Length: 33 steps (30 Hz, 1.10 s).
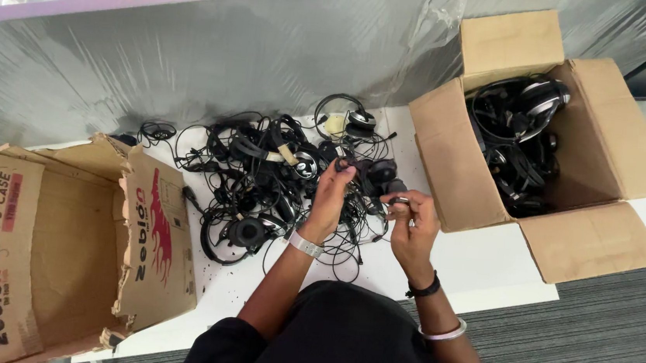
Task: The person picks up tangled headphones from a white surface, untangles the cables, and places them into a cardboard box. They then close the flaps of the box and flatten a second empty cardboard box nearby.
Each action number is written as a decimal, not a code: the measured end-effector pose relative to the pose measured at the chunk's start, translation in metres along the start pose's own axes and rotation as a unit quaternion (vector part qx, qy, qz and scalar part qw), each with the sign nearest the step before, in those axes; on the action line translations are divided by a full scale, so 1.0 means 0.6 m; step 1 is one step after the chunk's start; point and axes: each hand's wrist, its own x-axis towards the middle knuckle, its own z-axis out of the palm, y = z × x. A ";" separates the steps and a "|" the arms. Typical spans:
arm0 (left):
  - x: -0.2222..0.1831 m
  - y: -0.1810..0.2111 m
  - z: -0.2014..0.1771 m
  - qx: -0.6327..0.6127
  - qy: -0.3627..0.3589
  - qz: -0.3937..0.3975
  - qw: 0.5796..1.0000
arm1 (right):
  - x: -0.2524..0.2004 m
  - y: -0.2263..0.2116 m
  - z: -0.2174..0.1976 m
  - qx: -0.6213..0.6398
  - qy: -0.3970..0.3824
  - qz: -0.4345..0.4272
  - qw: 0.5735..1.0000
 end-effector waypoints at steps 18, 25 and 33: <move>-0.034 0.030 0.052 0.276 -0.046 0.140 0.950 | 0.034 -0.078 -0.003 -0.300 -0.001 -0.177 0.937; -0.050 0.034 0.066 0.278 -0.051 0.151 0.947 | 0.030 -0.078 -0.005 -0.386 -0.023 -0.194 0.902; -0.053 0.004 0.050 0.276 -0.047 0.174 0.944 | 0.033 0.033 -0.034 -0.288 -0.002 0.011 0.958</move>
